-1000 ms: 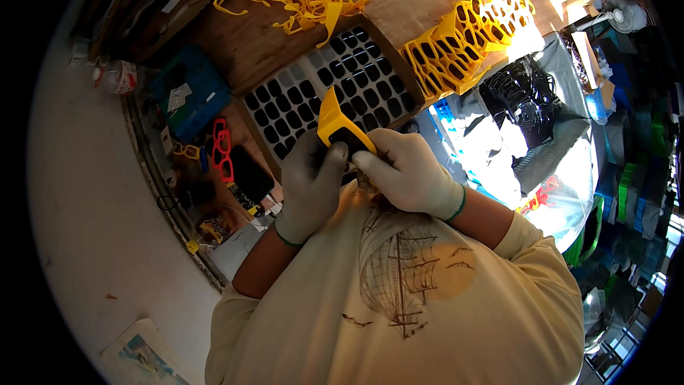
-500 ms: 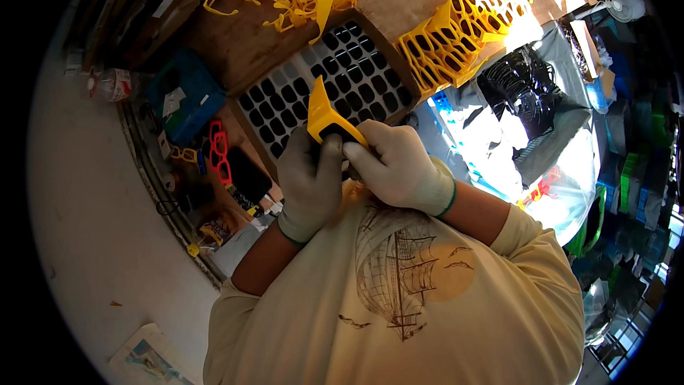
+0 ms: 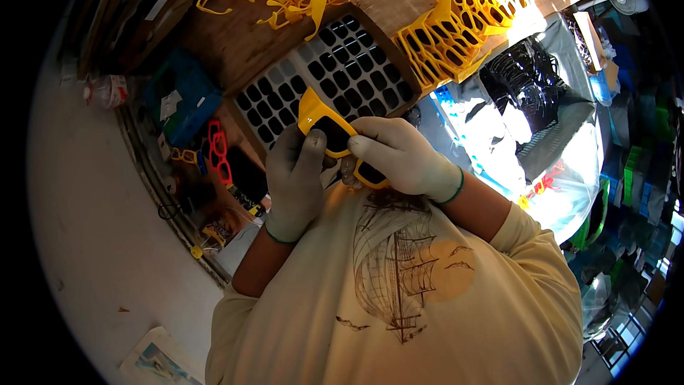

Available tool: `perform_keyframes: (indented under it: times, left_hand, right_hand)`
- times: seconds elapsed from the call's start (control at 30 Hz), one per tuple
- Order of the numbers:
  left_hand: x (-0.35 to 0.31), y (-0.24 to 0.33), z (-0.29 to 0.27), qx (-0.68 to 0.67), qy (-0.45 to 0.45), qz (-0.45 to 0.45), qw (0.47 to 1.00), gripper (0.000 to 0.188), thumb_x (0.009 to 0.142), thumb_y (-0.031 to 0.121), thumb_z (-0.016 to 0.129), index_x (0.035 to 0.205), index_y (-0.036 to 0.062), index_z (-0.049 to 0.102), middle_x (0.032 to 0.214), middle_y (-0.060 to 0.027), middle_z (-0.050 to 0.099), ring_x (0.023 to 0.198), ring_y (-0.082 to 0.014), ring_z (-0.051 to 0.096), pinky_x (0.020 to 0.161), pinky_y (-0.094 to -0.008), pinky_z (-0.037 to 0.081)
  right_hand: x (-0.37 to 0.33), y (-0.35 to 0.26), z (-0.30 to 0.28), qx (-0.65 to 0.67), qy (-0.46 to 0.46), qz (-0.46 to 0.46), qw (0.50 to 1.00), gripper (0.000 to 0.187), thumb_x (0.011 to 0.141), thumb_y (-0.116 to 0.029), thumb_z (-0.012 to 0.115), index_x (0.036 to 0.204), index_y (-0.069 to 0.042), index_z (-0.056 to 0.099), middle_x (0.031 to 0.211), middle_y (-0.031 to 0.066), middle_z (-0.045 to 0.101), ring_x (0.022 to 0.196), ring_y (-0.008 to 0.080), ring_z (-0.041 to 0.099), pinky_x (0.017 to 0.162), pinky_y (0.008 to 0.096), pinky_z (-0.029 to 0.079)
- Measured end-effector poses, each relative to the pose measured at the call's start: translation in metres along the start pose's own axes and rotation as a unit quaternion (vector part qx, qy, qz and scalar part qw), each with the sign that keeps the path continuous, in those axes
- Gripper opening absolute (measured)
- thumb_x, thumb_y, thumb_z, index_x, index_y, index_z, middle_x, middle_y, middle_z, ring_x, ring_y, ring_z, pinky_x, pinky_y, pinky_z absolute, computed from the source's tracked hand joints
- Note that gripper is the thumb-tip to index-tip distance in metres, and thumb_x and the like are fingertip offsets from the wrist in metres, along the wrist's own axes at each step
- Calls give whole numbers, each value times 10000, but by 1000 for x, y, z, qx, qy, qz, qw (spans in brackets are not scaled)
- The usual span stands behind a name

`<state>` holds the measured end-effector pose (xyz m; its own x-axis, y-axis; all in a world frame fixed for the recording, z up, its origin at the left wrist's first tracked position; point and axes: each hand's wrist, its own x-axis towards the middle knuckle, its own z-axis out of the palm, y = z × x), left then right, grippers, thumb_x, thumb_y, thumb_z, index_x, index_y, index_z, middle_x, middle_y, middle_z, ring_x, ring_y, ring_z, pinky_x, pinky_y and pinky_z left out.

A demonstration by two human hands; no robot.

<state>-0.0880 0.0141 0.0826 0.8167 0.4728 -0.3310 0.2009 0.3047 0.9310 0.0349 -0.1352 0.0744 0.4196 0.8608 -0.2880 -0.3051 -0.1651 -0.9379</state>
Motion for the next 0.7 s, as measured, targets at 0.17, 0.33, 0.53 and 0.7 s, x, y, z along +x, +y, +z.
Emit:
perform_keyframes:
  times: [0.17,0.33,0.53,0.7]
  left_hand:
    - [8,5,-4,-2,-12,-18,1000,307,1011,195,550,1180,-57,596,959,-73,671,803,-91,621,737,-233,511]
    - [5,7,9,141,-7,20,990,238,980,145,577,1124,-42,601,899,-53,653,761,-85,598,698,-237,488]
    - [21,-4,25,116,-14,15,993,264,986,165,579,1150,-41,561,927,-55,641,788,-82,602,711,-245,508]
    - [51,4,44,74,-80,-21,994,340,973,114,557,1269,-52,529,1113,-87,620,994,-126,615,896,-270,510]
  right_hand:
    - [-2,-14,0,2,5,14,1000,263,970,-213,604,1006,47,626,730,138,650,676,222,664,644,356,516]
    - [0,-21,-3,-226,42,-3,973,257,947,-219,621,892,31,593,637,168,609,586,319,636,581,380,505]
    - [0,-25,-17,-279,64,16,958,290,945,-272,623,905,13,590,688,207,607,689,400,634,652,443,511]
    - [-1,-35,-53,-266,62,40,961,303,949,-289,616,911,9,572,709,205,619,713,401,644,666,449,513]
